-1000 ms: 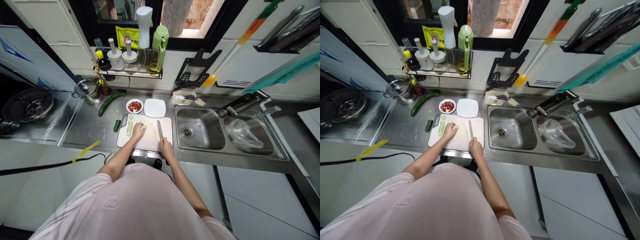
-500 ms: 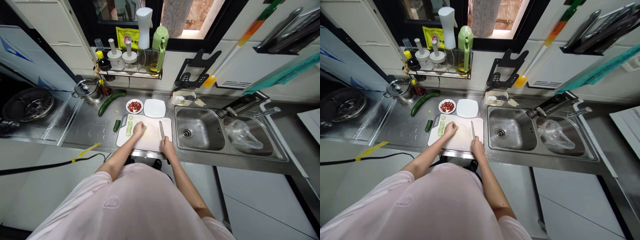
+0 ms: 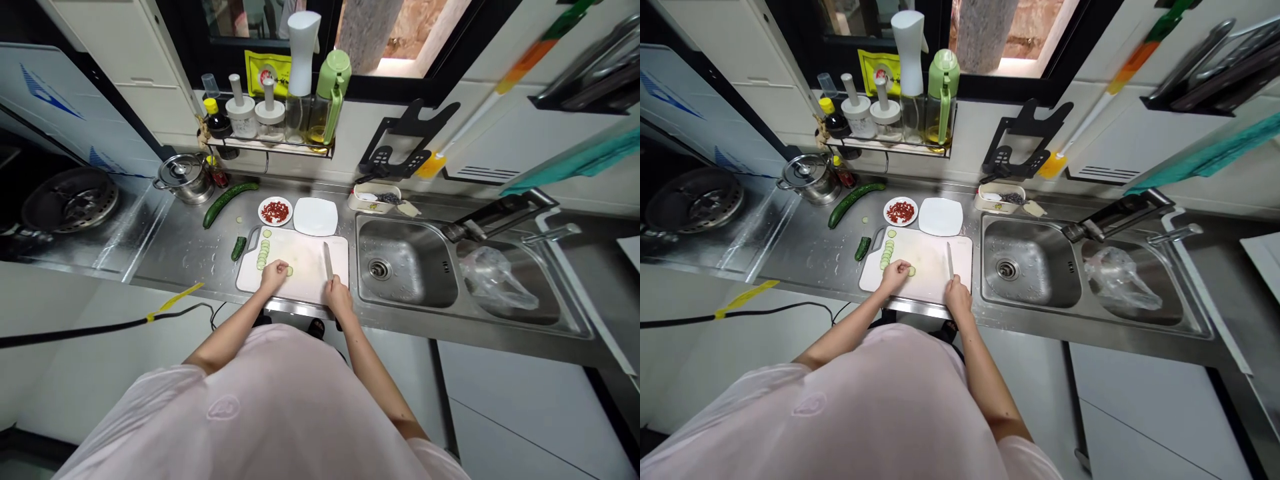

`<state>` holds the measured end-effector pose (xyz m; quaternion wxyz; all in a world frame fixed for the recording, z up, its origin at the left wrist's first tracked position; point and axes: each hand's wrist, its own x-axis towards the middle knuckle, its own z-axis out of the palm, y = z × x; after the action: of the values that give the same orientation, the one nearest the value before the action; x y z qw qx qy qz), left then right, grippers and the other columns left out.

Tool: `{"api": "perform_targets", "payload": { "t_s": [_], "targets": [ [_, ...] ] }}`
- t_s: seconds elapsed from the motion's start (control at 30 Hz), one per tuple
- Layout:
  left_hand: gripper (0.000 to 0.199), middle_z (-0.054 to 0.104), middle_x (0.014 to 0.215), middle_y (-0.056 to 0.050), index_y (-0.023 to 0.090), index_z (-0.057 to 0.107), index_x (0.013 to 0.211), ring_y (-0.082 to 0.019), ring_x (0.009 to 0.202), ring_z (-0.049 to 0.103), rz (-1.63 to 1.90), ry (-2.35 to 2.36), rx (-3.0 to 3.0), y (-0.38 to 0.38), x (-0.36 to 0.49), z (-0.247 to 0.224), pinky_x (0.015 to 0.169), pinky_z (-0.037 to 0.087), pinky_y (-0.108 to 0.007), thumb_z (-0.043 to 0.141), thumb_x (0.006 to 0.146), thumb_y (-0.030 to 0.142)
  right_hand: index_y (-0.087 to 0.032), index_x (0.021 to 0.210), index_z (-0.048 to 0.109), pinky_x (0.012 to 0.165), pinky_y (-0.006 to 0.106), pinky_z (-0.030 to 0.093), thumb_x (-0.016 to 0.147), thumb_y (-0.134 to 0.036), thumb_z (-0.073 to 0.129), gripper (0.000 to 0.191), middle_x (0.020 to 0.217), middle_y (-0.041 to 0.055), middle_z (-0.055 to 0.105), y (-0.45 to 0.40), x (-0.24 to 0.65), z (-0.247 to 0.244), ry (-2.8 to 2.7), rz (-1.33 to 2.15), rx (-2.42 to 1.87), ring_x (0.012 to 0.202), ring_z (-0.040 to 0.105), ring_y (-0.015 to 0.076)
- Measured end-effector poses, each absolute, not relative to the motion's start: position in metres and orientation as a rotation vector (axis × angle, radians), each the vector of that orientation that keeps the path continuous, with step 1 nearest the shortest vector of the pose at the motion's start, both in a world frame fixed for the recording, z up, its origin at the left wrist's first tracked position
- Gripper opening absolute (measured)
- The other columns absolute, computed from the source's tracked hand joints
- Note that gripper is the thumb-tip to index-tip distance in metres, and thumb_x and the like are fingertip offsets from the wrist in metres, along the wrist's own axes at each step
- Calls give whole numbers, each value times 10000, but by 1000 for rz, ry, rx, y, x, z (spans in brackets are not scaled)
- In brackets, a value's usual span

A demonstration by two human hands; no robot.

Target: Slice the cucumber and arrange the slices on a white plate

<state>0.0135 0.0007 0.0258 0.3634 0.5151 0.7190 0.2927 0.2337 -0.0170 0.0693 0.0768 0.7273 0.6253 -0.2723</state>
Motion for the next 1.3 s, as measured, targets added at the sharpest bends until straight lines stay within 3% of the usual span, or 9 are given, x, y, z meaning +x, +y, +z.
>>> {"api": "perform_targets", "payload": {
  "t_s": [0.27,0.7,0.93,1.3],
  "targets": [
    [153,671,771,9,204,623,862,-96,681,604,865,2006,1166,-21,-33,21,676,466,-195,583,728,265,-154,1202,448,738,300,405,973,-335,194,387,975,141,640,-16,233,62,1901,-762,2174,903,615,235],
    [168,631,696,13,203,620,879,-122,639,563,770,2247,1348,-22,-57,20,648,405,-225,525,740,203,-136,1195,462,767,301,401,971,-333,206,393,982,143,636,-16,232,62,1889,-794,2184,923,603,231],
    [154,631,822,-40,191,624,858,-158,785,571,712,2283,1557,-23,-58,19,747,417,-257,517,749,173,-141,1193,462,761,311,403,969,-343,198,401,990,155,633,-14,233,60,1897,-808,2174,925,603,234],
    [216,615,894,-47,187,616,959,-152,776,567,786,2242,1552,1,-56,24,778,437,-264,510,771,197,-147,1158,478,749,309,408,966,-325,203,380,950,144,646,-11,234,60,1926,-763,2142,897,617,233]
  ]
}}
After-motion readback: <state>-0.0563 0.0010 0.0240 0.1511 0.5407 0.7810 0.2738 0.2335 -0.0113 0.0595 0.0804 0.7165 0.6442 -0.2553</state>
